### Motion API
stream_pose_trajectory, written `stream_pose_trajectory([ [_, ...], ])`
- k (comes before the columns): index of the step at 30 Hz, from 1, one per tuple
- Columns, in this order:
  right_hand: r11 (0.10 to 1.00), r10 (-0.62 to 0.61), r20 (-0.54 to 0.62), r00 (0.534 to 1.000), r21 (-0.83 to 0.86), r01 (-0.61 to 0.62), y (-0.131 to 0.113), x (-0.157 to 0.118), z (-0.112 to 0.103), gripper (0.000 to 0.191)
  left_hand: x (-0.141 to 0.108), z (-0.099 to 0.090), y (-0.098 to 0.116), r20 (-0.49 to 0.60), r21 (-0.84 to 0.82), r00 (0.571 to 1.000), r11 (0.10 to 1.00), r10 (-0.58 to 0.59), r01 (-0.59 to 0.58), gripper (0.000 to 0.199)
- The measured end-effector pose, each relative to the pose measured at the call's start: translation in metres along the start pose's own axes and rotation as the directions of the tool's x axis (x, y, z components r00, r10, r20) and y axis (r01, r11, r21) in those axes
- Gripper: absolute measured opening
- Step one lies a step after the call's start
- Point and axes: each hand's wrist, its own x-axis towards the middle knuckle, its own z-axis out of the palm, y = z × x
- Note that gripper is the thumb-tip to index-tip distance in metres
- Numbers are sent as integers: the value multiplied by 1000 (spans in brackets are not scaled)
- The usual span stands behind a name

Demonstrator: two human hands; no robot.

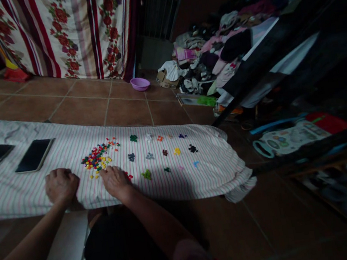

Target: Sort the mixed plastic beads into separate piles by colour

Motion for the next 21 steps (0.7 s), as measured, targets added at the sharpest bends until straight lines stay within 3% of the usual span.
stream_pose_trajectory([
  [4, 998, -12, -14, 1000, 57, 13, 3, 2, -2, 29, 0, 0, 0, 10, -12, 1000, 1000, -18, 18, 26],
  [13, 957, 116, -59, 991, 273, -96, 15, -5, -5, 31, 1, 0, 0, 17, -36, 1000, 999, -18, 19, 26],
  [17, 924, 172, -158, 972, 367, -104, 43, -10, -3, 26, 0, -2, 1, 11, -24, 1000, 1000, -21, 21, 26],
  [21, 878, 293, -277, 915, 456, -144, 90, -20, -5, 24, -1, -5, 2, 4, -12, 1000, 1000, -4, 4, 24],
])
